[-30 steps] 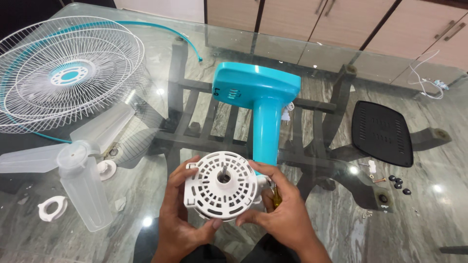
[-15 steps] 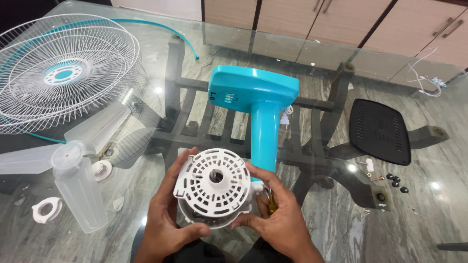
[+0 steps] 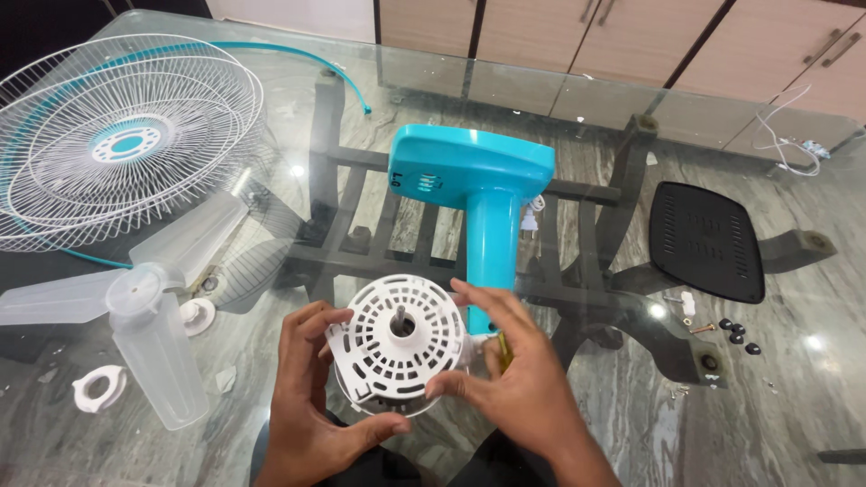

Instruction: The person assembles a small electric fan by attaching the motor housing to the fan body using a screwdriver. They then fit the fan blade onto the motor shaft and secure it with a nut.

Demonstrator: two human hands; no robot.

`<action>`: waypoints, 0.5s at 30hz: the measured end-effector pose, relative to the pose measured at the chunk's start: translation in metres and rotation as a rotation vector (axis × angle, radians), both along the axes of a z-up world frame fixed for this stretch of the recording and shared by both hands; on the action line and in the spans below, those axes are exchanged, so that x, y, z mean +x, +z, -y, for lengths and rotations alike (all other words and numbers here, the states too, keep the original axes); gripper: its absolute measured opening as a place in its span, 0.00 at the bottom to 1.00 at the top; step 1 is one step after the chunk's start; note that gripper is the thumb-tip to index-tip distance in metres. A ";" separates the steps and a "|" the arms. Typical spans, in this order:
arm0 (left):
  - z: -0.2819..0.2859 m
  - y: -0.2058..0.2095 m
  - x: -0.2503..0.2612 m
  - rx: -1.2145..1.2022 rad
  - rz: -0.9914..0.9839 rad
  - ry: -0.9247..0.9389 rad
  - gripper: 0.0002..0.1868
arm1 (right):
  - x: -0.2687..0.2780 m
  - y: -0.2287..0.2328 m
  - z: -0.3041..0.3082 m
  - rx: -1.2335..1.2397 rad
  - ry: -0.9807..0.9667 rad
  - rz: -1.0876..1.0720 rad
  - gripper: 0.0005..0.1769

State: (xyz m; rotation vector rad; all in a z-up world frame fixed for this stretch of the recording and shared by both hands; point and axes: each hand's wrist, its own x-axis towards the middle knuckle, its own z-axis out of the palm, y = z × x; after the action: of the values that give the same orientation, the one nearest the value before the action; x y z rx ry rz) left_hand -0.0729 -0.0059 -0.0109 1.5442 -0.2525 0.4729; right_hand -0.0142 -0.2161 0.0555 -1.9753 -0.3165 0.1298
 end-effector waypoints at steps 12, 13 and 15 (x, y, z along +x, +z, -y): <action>0.012 -0.016 -0.002 -0.061 0.174 0.127 0.46 | 0.001 0.002 -0.001 0.127 -0.102 -0.065 0.30; 0.012 -0.016 -0.003 -0.057 0.181 0.144 0.46 | 0.001 0.004 -0.001 0.133 -0.099 -0.079 0.29; 0.013 -0.017 -0.004 -0.068 0.183 0.170 0.47 | -0.001 0.009 -0.002 0.144 -0.094 -0.108 0.28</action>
State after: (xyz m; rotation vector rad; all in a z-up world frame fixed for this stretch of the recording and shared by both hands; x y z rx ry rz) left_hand -0.0769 -0.0191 -0.0279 1.4632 -0.2449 0.7514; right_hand -0.0156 -0.2143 0.0647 -1.8297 -0.1584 0.1487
